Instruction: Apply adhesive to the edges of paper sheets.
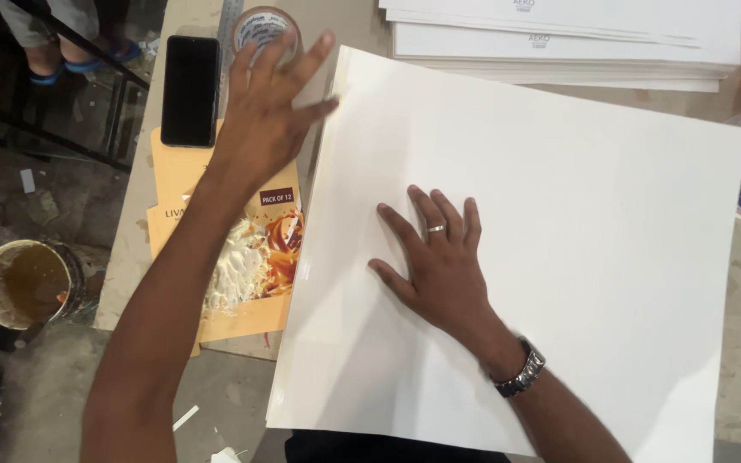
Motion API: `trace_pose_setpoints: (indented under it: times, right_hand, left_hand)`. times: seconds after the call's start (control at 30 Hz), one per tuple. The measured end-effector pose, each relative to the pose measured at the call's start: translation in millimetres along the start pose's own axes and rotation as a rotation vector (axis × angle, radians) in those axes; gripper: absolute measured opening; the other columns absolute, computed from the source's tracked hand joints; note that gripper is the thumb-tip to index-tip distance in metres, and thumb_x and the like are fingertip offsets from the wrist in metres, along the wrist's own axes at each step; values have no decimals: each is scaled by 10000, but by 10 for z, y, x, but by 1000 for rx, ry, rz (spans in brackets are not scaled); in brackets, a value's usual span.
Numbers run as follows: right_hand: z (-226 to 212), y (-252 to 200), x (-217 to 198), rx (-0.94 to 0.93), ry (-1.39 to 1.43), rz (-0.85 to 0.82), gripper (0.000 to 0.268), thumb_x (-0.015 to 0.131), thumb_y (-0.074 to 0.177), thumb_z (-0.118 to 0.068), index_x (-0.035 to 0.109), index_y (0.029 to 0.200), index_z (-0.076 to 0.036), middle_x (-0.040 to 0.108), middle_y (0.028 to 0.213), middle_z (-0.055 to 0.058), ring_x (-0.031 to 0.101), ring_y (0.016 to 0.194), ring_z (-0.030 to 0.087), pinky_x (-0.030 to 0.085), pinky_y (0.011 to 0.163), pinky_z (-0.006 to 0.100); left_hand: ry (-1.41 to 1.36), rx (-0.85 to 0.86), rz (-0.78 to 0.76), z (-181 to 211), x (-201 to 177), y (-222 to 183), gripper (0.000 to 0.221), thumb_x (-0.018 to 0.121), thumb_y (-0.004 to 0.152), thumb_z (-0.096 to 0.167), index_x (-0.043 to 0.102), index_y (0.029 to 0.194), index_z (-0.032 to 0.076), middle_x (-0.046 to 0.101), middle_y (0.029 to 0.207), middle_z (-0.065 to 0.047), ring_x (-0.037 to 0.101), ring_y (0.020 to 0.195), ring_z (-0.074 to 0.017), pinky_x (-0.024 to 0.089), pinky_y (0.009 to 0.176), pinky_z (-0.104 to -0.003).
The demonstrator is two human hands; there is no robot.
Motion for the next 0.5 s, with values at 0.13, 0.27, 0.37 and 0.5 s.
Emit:
trace_pose_setpoints:
  times: [0.13, 0.27, 0.37, 0.5]
  right_hand:
    - [-6, -7, 0, -5, -1, 0, 652, 658, 946, -530, 510, 1493, -207, 397, 1539, 197, 301, 1448, 397, 148, 1196, 675]
    - [3, 0, 12, -4, -30, 11, 650, 658, 949, -538, 520, 1492, -209, 405, 1538, 187, 310, 1445, 389, 156, 1200, 664]
    - [9, -9, 27, -4, -49, 13, 650, 655, 952, -544, 525, 1494, -209, 408, 1541, 178, 310, 1446, 382, 158, 1201, 657]
    - [27, -18, 36, -2, -63, 32, 648, 655, 961, -547, 527, 1498, -208, 406, 1546, 163, 306, 1450, 369, 160, 1207, 649]
  left_hand:
    - [68, -17, -86, 193, -216, -293, 310, 785, 948, 171, 813, 1205, 341, 293, 1762, 76, 231, 1618, -260, 172, 1327, -531]
    - [116, 59, -133, 404, -470, -498, 315, 777, 907, 174, 798, 1188, 315, 329, 1708, 97, 245, 1586, -254, 212, 1305, -552]
    - [63, 100, -159, 626, -684, -677, 279, 768, 942, 215, 734, 1209, 288, 353, 1683, 115, 276, 1573, -247, 213, 1312, -573]
    - [-180, -90, -522, 925, -834, -1054, 848, 728, 886, 141, 380, 1612, 408, 393, 1530, -108, 376, 1499, -165, 169, 1317, -663]
Point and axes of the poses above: each hand's wrist, its own y-axis towards the middle knuckle, its own x-axis out of the palm, z = x × y, the point moved 3 cm from there along y, towards the middle knuckle
